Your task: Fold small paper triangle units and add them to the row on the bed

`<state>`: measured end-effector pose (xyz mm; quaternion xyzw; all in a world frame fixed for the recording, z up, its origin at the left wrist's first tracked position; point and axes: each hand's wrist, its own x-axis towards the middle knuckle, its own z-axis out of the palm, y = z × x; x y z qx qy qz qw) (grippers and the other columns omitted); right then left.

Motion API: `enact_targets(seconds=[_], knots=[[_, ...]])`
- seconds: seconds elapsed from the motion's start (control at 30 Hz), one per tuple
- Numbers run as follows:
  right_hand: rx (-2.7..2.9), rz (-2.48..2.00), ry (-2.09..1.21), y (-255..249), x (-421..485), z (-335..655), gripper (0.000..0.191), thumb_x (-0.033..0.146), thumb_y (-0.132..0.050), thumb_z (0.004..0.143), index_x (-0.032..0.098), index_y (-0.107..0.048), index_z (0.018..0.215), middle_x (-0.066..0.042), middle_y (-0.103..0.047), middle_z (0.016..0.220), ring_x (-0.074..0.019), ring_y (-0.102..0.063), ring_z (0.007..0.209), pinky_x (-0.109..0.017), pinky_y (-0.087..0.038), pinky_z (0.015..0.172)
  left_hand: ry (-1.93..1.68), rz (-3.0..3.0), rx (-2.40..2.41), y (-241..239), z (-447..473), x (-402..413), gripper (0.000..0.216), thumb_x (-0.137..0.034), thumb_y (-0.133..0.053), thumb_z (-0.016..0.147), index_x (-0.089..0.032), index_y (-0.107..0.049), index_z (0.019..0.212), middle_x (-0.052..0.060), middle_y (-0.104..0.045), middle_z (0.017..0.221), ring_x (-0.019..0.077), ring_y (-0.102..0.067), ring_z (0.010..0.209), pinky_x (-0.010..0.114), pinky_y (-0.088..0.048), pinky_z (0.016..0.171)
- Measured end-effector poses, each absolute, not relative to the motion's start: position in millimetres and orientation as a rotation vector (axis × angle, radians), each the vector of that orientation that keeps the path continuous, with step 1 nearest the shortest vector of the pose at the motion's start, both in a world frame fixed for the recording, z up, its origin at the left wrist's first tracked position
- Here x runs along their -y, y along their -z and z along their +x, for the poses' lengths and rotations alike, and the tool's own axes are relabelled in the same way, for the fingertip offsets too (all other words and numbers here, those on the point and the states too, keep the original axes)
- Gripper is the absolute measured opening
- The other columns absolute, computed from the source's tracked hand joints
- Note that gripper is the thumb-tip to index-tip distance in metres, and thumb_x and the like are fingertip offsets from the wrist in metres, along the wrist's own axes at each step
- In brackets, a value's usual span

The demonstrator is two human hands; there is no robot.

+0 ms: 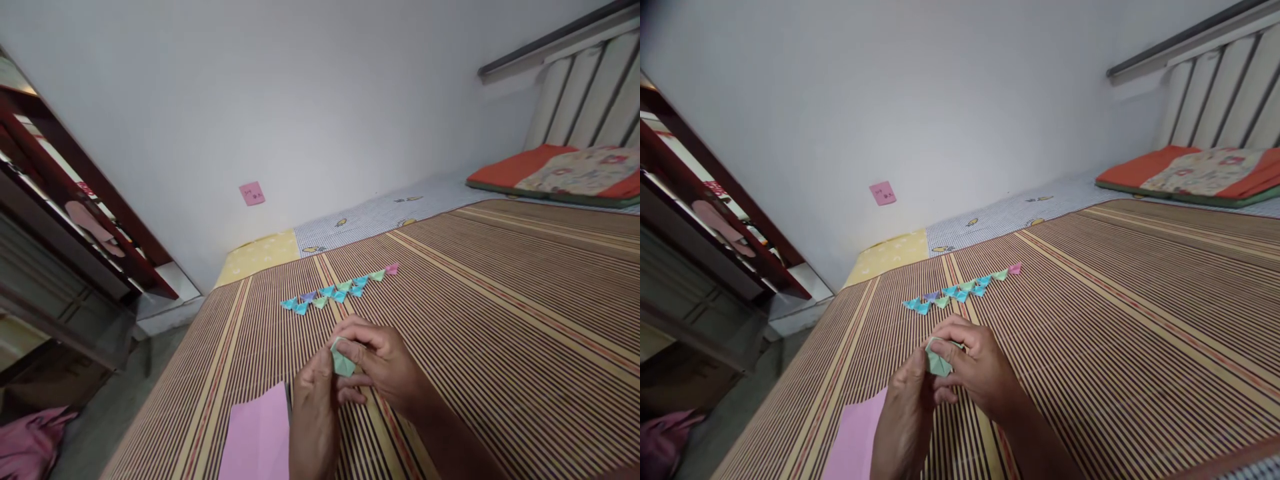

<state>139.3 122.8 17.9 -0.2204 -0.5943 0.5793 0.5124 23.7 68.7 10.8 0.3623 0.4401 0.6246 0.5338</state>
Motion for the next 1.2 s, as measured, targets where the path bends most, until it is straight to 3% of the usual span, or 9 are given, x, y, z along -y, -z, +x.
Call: enact_targets(seconds=[0.13, 0.2, 0.37, 0.57, 0.73, 0.83, 1.0, 1.07, 1.2], knots=[[1.485, -0.481, -1.234, -16, -127, 139, 0.019, 0.027, -0.064, 0.094, 0.020, -0.078, 0.083, -0.006, -0.067, 0.089, -0.0203, -0.064, 0.091, -0.032, -0.052, 0.083, -1.470, 1.014, -1.145, -8, 22, -68, 0.038, -0.046, -0.061, 0.093, -0.018, -0.074, 0.115, 0.007, -0.074, 0.100, 0.0192, -0.068, 0.087, 0.031, -0.056, 0.080], [1.488, -0.459, -1.216, -16, -128, 138, 0.020, 0.025, -0.062, 0.095, 0.021, -0.079, 0.086, -0.005, -0.068, 0.088, -0.0201, -0.064, 0.091, -0.033, -0.050, 0.087, -1.471, 1.104, -1.192, -10, 22, -68, 0.033, -0.042, -0.060, 0.094, -0.020, -0.075, 0.113, 0.005, -0.073, 0.104, 0.0197, -0.065, 0.098, 0.031, -0.051, 0.091], [1.503, -0.468, -1.263, -14, -127, 136, 0.021, 0.027, -0.059, 0.097, 0.022, -0.079, 0.094, -0.005, -0.072, 0.095, -0.0198, -0.065, 0.095, -0.031, -0.049, 0.088, -1.491, 1.189, -1.286, -16, 22, -67, 0.030, -0.042, -0.064, 0.091, -0.021, -0.077, 0.107, 0.003, -0.074, 0.097, 0.0230, -0.063, 0.098, 0.030, -0.048, 0.087], [1.374, -0.619, -1.424, -14, -128, 141, 0.038, 0.049, -0.053, 0.098, 0.018, -0.075, 0.098, -0.005, -0.070, 0.087, -0.0179, -0.064, 0.079, -0.029, -0.049, 0.071, -1.530, 1.051, -1.369, -16, 23, -66, 0.032, -0.046, -0.073, 0.081, -0.018, -0.079, 0.095, 0.002, -0.070, 0.076, 0.0211, -0.063, 0.079, 0.028, -0.048, 0.073], [1.462, -0.561, -1.311, -14, -130, 143, 0.020, 0.035, -0.068, 0.090, 0.018, -0.074, 0.081, -0.002, -0.063, 0.080, -0.0164, -0.059, 0.075, -0.027, -0.047, 0.068, -1.532, 1.142, -1.434, -11, 24, -68, 0.030, -0.046, -0.074, 0.081, -0.018, -0.080, 0.088, -0.001, -0.062, 0.063, 0.0158, -0.055, 0.063, 0.024, -0.041, 0.058], [1.419, -0.560, -1.288, -12, -130, 141, 0.019, 0.028, -0.069, 0.088, 0.017, -0.070, 0.073, -0.002, -0.061, 0.076, -0.0148, -0.058, 0.073, -0.025, -0.047, 0.066, -1.501, 1.197, -1.392, -9, 24, -70, 0.026, -0.041, -0.075, 0.079, -0.018, -0.080, 0.088, 0.001, -0.068, 0.069, 0.0179, -0.060, 0.068, 0.025, -0.046, 0.063], [1.128, -0.582, -1.649, -6, -129, 137, 0.030, 0.046, -0.070, 0.085, 0.019, -0.062, 0.078, 0.008, -0.044, 0.050, -0.0059, -0.032, 0.035, -0.019, -0.026, 0.031, -1.351, 1.182, -1.272, -11, 29, -71, 0.025, -0.039, -0.075, 0.079, -0.015, -0.079, 0.078, 0.009, -0.077, 0.072, 0.0242, -0.070, 0.071, 0.032, -0.053, 0.073], [1.099, -0.580, -1.671, -5, -129, 137, 0.032, 0.048, -0.071, 0.084, 0.018, -0.062, 0.080, 0.009, -0.044, 0.048, -0.0053, -0.030, 0.033, -0.018, -0.025, 0.030, -1.359, 1.166, -1.279, -13, 31, -70, 0.025, -0.039, -0.075, 0.079, -0.014, -0.079, 0.076, 0.009, -0.076, 0.069, 0.0247, -0.071, 0.070, 0.032, -0.053, 0.073], [1.197, -0.646, -1.483, -10, -132, 142, 0.033, 0.047, -0.071, 0.084, 0.016, -0.065, 0.076, 0.004, -0.052, 0.056, -0.0078, -0.043, 0.044, -0.020, -0.034, 0.039, -1.413, 1.121, -1.284, -16, 28, -67, 0.024, -0.041, -0.076, 0.077, -0.017, -0.074, 0.077, 0.001, -0.067, 0.066, 0.0175, -0.061, 0.066, 0.026, -0.047, 0.068]])
